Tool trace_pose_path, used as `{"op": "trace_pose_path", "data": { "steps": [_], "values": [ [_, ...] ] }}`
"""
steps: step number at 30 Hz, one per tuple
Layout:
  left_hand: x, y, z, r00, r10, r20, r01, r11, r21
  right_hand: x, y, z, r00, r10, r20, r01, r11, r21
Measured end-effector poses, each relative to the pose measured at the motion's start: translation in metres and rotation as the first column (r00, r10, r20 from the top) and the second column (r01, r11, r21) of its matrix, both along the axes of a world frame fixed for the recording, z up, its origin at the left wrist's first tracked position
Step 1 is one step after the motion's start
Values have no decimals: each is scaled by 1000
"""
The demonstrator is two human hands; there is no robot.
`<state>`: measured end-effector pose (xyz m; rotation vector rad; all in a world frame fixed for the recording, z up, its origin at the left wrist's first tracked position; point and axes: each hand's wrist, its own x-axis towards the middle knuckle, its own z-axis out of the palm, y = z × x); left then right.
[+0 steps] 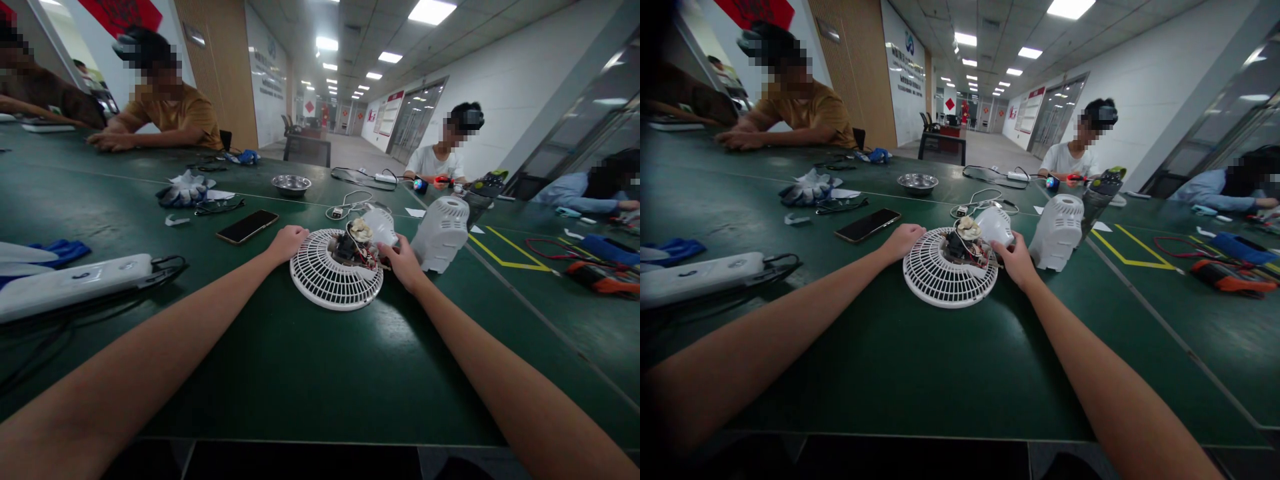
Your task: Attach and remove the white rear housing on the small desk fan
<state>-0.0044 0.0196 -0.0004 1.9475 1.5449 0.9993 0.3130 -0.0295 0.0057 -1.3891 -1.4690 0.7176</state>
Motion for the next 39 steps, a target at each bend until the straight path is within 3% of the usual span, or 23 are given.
{"op": "trace_pose_path", "data": {
  "steps": [17,27,39],
  "values": [
    [0,1,-2,1000,-3,-3,3,999,34,10,12,-13,996,17,83,-20,999,42],
    [-1,2,-2,1000,-7,-2,7,999,42,8,9,-8,987,-5,161,4,1000,6],
    [-1,3,-4,1000,1,-1,0,999,32,5,3,-3,992,-18,123,17,1000,10]
  ]
}}
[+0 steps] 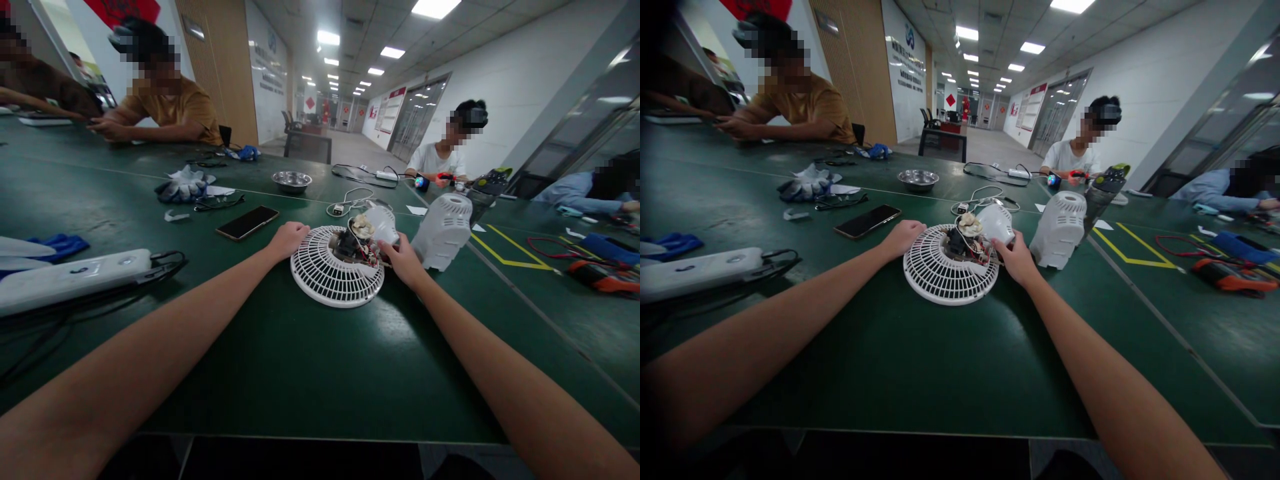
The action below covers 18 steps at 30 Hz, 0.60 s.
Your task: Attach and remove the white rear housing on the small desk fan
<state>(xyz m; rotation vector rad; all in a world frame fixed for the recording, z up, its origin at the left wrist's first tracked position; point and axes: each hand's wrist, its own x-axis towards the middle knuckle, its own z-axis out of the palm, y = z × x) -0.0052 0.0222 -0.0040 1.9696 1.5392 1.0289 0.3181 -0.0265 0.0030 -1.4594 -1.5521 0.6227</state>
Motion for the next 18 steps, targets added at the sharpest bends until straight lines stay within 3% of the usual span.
{"op": "trace_pose_path", "data": {
  "steps": [18],
  "values": [
    [0,0,0,1000,6,-3,-6,1000,14,3,6,-4,999,19,41,-19,1000,-8]
  ]
}}
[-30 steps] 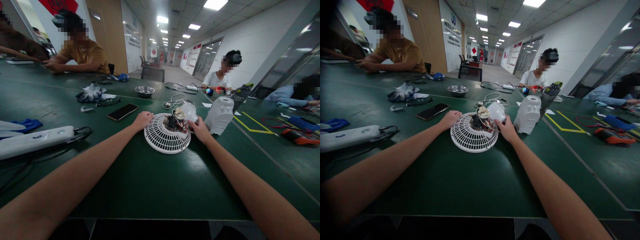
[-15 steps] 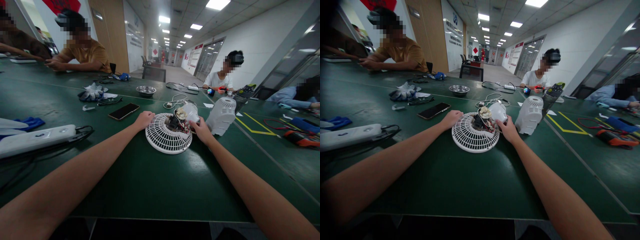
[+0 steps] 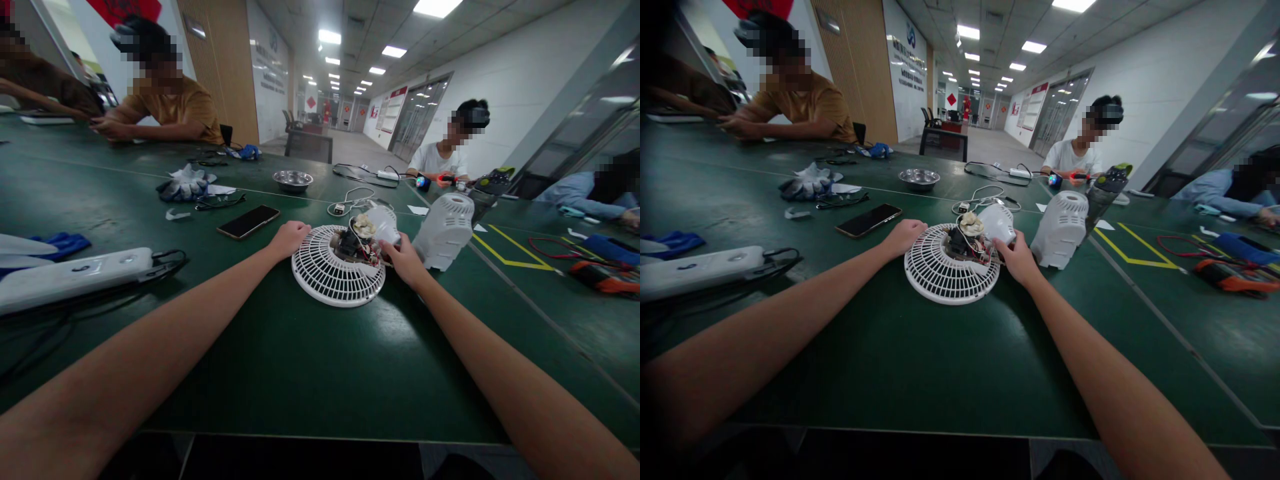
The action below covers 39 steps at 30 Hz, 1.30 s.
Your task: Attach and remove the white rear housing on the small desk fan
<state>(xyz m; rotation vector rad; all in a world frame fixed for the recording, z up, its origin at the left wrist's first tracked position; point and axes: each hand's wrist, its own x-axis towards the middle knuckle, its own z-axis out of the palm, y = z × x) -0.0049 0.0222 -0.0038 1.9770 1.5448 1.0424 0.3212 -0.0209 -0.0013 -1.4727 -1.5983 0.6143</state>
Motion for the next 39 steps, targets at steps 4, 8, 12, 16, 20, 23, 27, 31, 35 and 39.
{"op": "trace_pose_path", "data": {
  "steps": [4,8,12,16,20,23,27,31,35,39],
  "values": [
    [0,0,0,1000,0,0,0,1000,9,2,2,-2,1000,0,12,0,1000,-8],
    [0,-2,1,1000,-1,1,1,1000,-5,1,1,-2,1000,0,12,0,1000,1],
    [0,-3,3,1000,-1,6,1,1000,-19,-3,-2,2,1000,3,-7,-3,1000,-3],
    [0,-3,4,1000,-6,18,7,999,-37,-6,-6,6,1000,4,-27,-5,1000,-28],
    [0,-4,4,1000,-8,16,9,999,-47,-7,-8,7,1000,-1,-17,1,1000,-29],
    [0,-5,5,1000,-11,11,11,999,-51,-7,-8,7,999,4,-35,-5,999,-33],
    [0,-5,4,1000,-5,7,5,999,-34,-5,-5,4,999,10,-33,-11,1000,-21],
    [0,-3,2,1000,5,4,-5,1000,-2,-4,-4,2,1000,4,-29,-4,1000,-5],
    [0,-3,2,1000,-5,4,5,1000,-22,-6,-7,6,998,-13,-61,13,1000,1],
    [0,-4,4,1000,-3,3,3,999,-37,-11,-8,11,992,-14,-125,18,999,36]
  ]
}}
